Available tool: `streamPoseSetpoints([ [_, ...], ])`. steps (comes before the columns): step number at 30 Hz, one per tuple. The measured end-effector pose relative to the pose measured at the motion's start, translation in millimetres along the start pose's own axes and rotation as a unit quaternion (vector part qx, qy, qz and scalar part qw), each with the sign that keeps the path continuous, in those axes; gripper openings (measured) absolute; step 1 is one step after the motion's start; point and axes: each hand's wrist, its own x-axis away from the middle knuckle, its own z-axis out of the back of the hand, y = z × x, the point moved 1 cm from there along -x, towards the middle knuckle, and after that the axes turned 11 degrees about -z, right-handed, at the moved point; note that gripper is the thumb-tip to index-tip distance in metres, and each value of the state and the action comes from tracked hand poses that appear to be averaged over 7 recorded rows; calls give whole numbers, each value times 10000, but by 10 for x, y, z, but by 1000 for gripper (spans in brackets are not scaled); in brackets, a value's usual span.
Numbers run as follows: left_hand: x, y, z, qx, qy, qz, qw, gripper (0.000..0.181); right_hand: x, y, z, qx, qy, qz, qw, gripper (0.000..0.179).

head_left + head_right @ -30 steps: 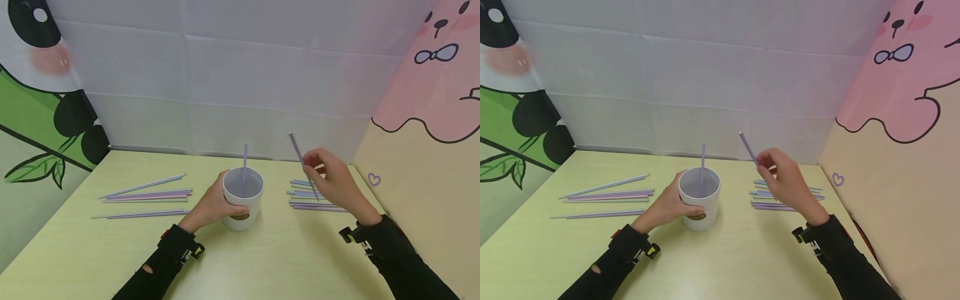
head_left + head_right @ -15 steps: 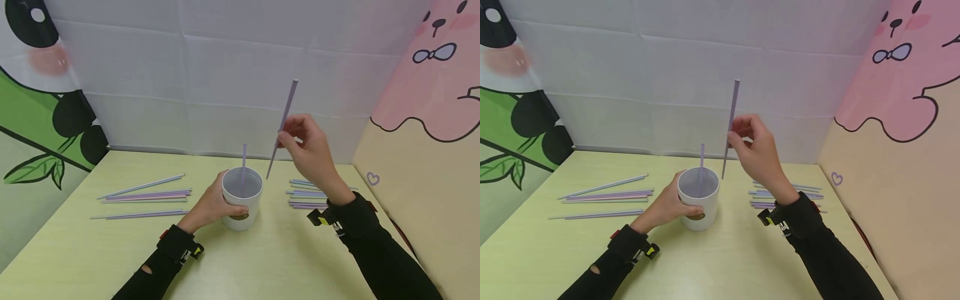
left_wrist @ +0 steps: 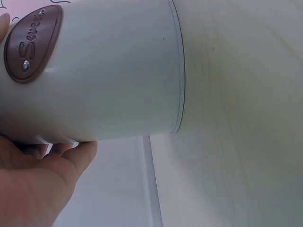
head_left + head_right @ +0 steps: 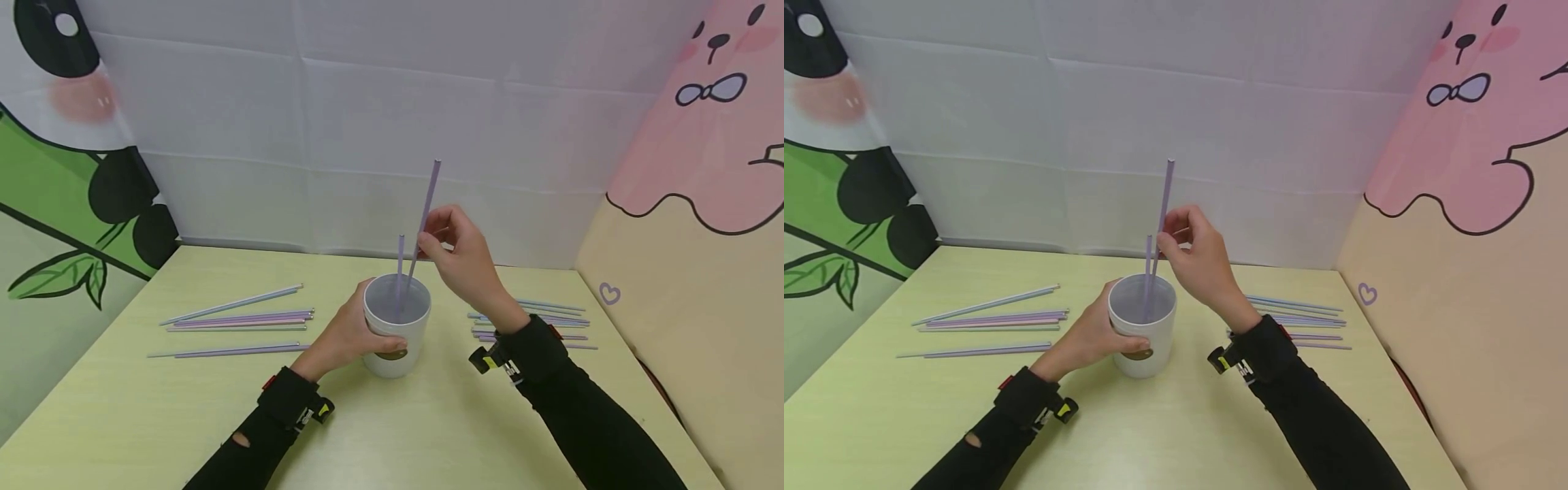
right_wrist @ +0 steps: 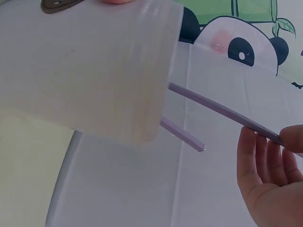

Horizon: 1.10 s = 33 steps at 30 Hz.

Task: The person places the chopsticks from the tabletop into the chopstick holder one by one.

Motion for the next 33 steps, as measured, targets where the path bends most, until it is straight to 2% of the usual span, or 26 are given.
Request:
streamPoseSetpoints([
  [7,-23,-5,-14,38,-20,-35,10000,102,51,208,-80,112,-53,-358,9993,18],
  [17,-40,-15,-36,-6,1,-35,10000,102,122,402,-179,60,-137,-541,9984,15],
  [20,-44,-72,-50,-13,44,-66,10000,103,140,441,-192,124,-161,-562,9982,16],
  [28,-69,-375,-86,-246,139,-16,9996,107,156,488,-199,268,-160,-502,9983,17],
  [30,-71,-369,-86,-251,133,-18,9996,107,158,489,-194,297,-150,-508,9982,17],
  [33,-69,-268,-80,-175,100,-57,9998,106,164,488,-187,287,-144,-507,9982,18],
])
